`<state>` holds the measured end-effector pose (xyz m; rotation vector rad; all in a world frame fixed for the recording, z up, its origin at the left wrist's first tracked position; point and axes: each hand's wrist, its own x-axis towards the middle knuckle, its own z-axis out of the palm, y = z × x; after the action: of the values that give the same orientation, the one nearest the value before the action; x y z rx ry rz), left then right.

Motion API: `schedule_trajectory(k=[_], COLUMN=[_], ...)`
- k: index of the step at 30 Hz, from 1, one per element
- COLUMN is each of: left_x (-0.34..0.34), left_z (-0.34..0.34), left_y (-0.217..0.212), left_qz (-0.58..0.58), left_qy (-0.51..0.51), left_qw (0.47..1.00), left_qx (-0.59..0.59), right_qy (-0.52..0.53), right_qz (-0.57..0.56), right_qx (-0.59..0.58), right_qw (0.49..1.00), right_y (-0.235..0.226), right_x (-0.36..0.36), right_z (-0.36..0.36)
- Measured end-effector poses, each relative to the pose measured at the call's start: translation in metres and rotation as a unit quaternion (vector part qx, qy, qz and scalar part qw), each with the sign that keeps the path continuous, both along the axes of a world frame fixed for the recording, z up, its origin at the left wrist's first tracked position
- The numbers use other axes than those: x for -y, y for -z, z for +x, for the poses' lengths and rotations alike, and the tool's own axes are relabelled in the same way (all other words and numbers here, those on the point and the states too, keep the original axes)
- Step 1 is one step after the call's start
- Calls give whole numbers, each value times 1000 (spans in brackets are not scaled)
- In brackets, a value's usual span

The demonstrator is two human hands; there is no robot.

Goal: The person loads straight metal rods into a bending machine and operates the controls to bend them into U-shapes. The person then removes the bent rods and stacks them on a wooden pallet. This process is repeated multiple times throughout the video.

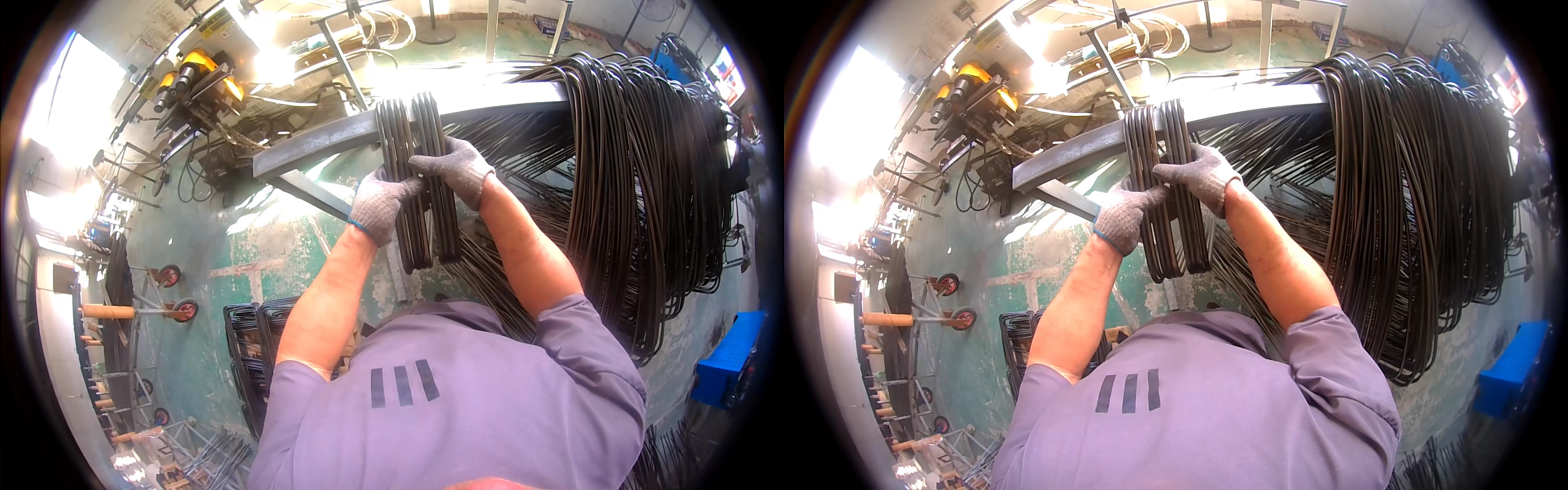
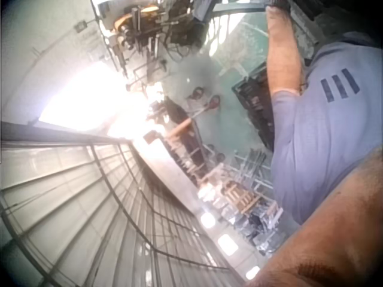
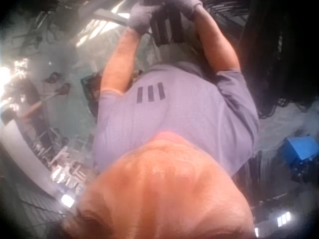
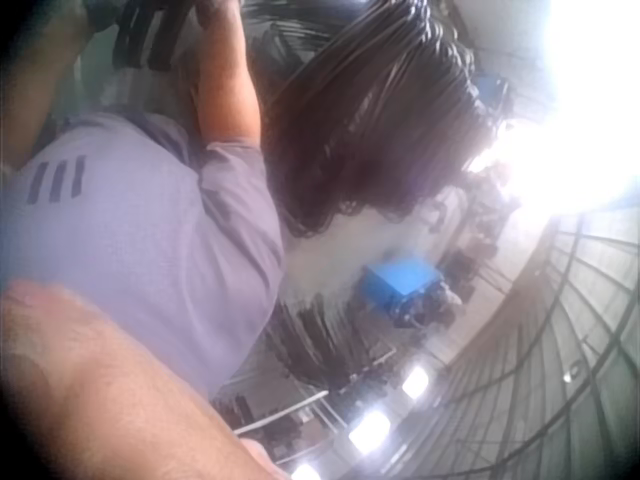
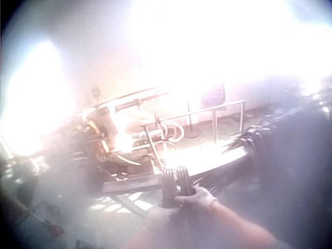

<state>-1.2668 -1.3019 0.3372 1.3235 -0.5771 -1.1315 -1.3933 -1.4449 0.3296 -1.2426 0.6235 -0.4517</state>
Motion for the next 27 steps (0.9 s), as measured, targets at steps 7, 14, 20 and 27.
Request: schedule_trajectory(k=[7,14,20,27], left_x=[-14,-61,-111,-165], left_z=[13,42,69,107], left_y=[11,6,-15,-46], left_qz=[-55,-132,-201,-185], left_qy=[102,-14,-167,-157], left_qw=[957,963,942,943], left_qx=[-265,-232,-212,-227], right_qy=[-88,-250,-302,-315], right_qz=[-261,-360,-187,-268], right_qx=[-123,-107,-48,-22], right_qw=[953,893,933,910], right_y=[-12,-64,-91,-99], right_x=[-1,-39,-94,-126], right_z=[17,86,134,183])
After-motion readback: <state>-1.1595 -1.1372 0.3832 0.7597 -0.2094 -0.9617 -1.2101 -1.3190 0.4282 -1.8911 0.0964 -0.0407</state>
